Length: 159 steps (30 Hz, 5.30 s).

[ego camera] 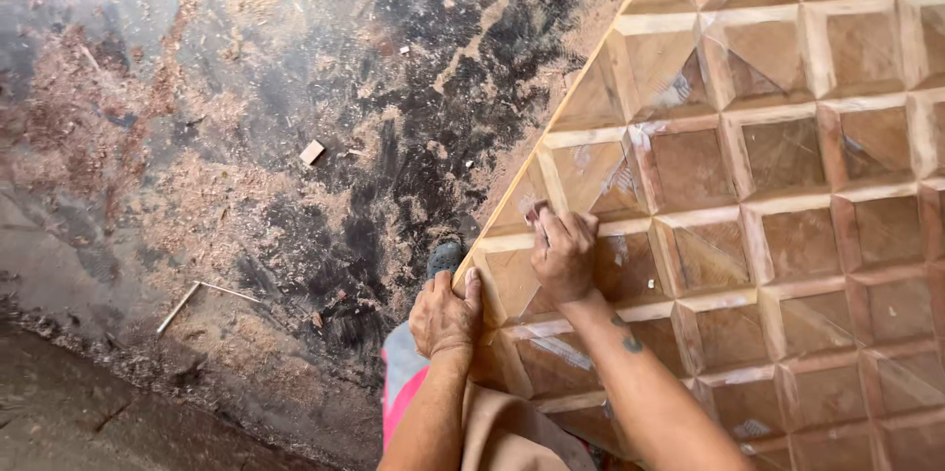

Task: The person sands the surface of a large wooden board with a geometric pattern using a sanding block. They move the sanding block across the raised edges and flat areas of the board, applying pressure to smooth the wood.

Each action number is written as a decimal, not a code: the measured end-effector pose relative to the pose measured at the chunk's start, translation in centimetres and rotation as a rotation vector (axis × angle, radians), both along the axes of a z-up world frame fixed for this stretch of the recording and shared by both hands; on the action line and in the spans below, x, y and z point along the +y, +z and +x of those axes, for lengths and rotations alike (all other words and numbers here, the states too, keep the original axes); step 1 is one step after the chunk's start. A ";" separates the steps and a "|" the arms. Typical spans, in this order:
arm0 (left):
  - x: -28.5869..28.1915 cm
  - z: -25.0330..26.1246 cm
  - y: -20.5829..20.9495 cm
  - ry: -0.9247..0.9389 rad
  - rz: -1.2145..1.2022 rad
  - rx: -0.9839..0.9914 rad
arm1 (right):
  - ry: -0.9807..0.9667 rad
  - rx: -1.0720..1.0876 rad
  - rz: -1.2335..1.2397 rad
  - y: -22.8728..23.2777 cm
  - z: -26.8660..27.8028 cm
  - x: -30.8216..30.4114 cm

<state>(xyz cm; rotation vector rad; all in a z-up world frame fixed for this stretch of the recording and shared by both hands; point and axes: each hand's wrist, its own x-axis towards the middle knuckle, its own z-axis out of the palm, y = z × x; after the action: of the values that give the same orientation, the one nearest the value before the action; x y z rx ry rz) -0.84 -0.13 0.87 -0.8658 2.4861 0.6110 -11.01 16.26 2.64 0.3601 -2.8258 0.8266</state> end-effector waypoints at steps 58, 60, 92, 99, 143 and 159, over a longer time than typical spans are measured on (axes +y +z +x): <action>0.4 -22.8 5.2 -2.454 0.485 0.094 | -1.888 0.392 -1.556 4.2 22.1 -15.5; 0.6 -23.8 5.0 -2.566 0.423 -0.010 | -1.811 0.677 -1.583 3.9 19.5 -18.3; 11.3 -23.1 3.6 -2.139 0.937 0.195 | -2.847 -0.602 -1.076 1.1 16.2 -8.6; 12.3 -23.1 5.4 -2.314 0.597 0.499 | -2.892 -0.717 -0.965 -0.4 16.2 -8.8; 13.8 -21.6 -0.5 -2.322 0.864 0.630 | -2.893 -0.728 -0.891 -2.1 16.0 -9.4; 11.6 -24.5 -0.8 -2.273 0.708 0.610 | -2.872 -0.745 -0.855 -0.5 15.9 -8.3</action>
<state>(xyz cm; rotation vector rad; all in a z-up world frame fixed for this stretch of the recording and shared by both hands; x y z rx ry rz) -25.35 11.50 0.02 2.2765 1.6315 0.5808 4.84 8.00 2.17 -2.9283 -0.2482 0.6569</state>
